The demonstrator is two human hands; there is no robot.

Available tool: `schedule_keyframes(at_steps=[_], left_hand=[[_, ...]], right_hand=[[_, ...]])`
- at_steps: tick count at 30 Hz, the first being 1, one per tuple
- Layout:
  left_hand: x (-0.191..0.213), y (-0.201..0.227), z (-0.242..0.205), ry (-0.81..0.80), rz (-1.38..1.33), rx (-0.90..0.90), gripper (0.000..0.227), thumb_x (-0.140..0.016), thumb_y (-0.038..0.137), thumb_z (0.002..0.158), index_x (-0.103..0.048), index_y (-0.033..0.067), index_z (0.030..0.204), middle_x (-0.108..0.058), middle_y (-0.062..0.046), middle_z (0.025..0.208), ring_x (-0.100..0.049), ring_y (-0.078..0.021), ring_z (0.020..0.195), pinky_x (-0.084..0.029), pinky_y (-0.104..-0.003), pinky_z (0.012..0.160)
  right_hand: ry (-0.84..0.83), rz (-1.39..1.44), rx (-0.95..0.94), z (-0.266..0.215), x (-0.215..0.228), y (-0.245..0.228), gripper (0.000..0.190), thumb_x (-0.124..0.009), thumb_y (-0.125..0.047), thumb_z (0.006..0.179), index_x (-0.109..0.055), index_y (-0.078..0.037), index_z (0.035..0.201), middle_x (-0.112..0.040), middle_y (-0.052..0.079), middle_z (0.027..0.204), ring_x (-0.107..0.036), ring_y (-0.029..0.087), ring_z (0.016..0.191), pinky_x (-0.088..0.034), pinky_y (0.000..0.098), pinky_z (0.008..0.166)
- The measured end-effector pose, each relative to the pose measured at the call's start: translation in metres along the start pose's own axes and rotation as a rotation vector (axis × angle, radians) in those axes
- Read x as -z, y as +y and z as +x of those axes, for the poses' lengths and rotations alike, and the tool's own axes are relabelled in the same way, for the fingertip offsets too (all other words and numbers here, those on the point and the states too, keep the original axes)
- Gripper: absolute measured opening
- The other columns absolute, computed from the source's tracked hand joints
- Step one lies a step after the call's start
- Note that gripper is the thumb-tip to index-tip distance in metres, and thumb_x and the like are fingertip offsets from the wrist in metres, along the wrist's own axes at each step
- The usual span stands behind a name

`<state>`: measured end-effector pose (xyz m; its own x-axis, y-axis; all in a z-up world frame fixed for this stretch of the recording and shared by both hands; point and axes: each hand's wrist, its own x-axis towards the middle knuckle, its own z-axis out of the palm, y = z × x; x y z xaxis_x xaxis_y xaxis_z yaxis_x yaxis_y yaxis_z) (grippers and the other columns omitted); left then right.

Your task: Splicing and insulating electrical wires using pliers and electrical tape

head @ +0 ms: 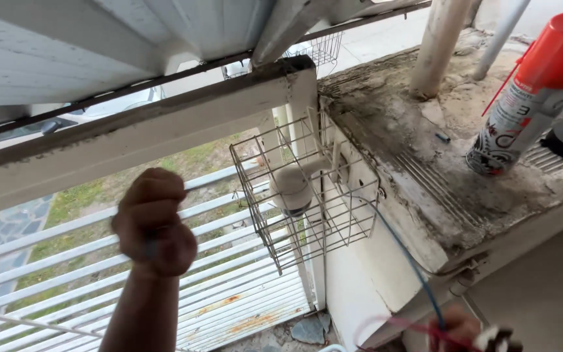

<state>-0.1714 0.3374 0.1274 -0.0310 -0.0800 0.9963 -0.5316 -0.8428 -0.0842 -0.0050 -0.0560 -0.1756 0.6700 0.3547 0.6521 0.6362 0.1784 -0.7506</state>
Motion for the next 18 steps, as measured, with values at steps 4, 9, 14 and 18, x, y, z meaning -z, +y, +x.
schedule_keyframes(at_steps=[4,9,14,18], left_hand=[[0.01,-0.016,0.001,-0.337,0.268,-0.182,0.031,-0.039,0.023,0.099,-0.054,0.0035,0.081,-0.055,-0.013,0.076,-0.05,-0.0297,0.069,-0.043,-0.042,0.069],[0.03,-0.072,-0.054,-0.312,0.64,-0.221,0.022,-0.049,0.007,0.099,-0.069,0.0066,0.09,-0.062,-0.009,0.086,-0.057,-0.0278,0.077,-0.044,-0.04,0.067],[0.058,-0.125,-0.172,-0.583,0.723,0.145,0.021,-0.054,-0.006,0.084,-0.064,0.0109,0.092,-0.07,-0.005,0.095,-0.06,-0.0229,0.073,-0.044,-0.04,0.063],[0.063,-0.105,-0.232,-0.587,0.702,0.325,0.012,-0.047,0.01,0.1,-0.059,0.012,0.099,-0.061,-0.006,0.096,-0.055,-0.0294,0.078,-0.042,-0.042,0.068]], right_hand=[[-0.007,0.654,-0.848,0.099,-0.05,-0.116,0.06,-0.066,-0.022,0.069,-0.061,-0.003,0.125,-0.07,0.018,0.085,-0.065,0.029,0.063,-0.051,0.0391,0.057],[-0.311,0.219,-0.459,0.184,-0.124,-0.193,0.048,-0.076,0.003,0.068,-0.061,0.0,0.114,-0.061,0.004,0.083,-0.055,0.012,0.06,-0.049,0.0252,0.058],[-0.364,-0.086,-0.62,0.235,-0.165,-0.209,0.017,-0.071,-0.002,0.072,-0.069,-0.008,0.087,-0.062,0.003,0.07,-0.045,0.013,0.053,-0.037,0.0279,0.049],[-0.388,-0.07,-0.717,0.229,-0.164,-0.198,0.012,-0.071,-0.003,0.079,-0.065,-0.006,0.09,-0.053,0.005,0.065,-0.043,0.016,0.054,-0.038,0.0314,0.051]])
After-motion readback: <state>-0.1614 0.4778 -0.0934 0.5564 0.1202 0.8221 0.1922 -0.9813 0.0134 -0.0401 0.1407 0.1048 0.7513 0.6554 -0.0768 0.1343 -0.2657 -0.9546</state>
